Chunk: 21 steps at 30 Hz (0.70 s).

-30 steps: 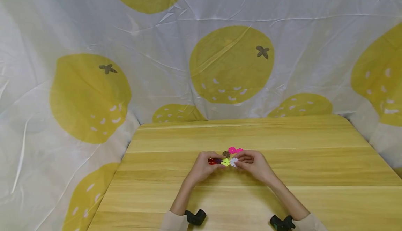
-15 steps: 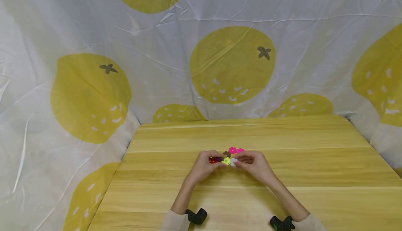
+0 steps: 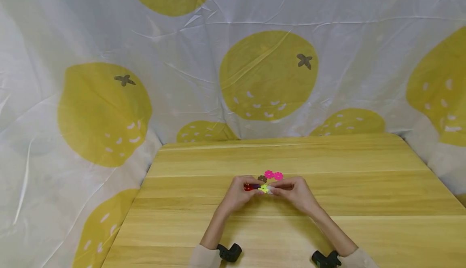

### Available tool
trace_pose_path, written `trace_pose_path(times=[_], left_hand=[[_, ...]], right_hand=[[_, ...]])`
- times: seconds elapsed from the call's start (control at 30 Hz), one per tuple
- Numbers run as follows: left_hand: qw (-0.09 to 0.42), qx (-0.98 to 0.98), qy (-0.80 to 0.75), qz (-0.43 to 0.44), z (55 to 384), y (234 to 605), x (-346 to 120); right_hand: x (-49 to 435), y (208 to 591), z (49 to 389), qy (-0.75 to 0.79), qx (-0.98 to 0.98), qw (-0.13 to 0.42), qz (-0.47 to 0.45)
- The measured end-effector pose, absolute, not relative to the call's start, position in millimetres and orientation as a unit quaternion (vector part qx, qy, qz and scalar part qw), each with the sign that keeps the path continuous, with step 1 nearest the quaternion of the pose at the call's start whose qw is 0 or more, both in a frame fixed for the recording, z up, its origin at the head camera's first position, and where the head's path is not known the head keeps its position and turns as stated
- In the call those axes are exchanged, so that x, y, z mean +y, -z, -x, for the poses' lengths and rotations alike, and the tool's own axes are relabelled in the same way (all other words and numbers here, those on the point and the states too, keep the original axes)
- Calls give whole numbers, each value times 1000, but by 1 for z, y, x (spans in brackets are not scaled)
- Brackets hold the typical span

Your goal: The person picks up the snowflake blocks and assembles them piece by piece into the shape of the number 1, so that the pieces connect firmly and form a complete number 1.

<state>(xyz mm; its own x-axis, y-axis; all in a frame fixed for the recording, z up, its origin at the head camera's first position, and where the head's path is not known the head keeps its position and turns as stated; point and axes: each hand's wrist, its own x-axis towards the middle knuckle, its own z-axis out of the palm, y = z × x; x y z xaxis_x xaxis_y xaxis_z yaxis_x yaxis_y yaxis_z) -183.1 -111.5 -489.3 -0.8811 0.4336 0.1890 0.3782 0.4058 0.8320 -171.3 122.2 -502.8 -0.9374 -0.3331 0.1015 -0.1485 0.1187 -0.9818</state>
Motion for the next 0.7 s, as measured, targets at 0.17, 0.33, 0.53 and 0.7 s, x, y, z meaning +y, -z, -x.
trace_pose_path(times=[0.17,0.33,0.53,0.7], left_hand=[[34,843,-488,-222,184,490,-117],[35,841,-496,-213,184,489,-119],[37,830,-507,-231,183,488,-115],[41,832,-504,-226,182,490,-114]], right_hand=[[121,503,172,605,777,60,160],[124,503,173,613,768,65,177],[130,507,175,653,718,84,226],[130,508,175,653,717,84,230]])
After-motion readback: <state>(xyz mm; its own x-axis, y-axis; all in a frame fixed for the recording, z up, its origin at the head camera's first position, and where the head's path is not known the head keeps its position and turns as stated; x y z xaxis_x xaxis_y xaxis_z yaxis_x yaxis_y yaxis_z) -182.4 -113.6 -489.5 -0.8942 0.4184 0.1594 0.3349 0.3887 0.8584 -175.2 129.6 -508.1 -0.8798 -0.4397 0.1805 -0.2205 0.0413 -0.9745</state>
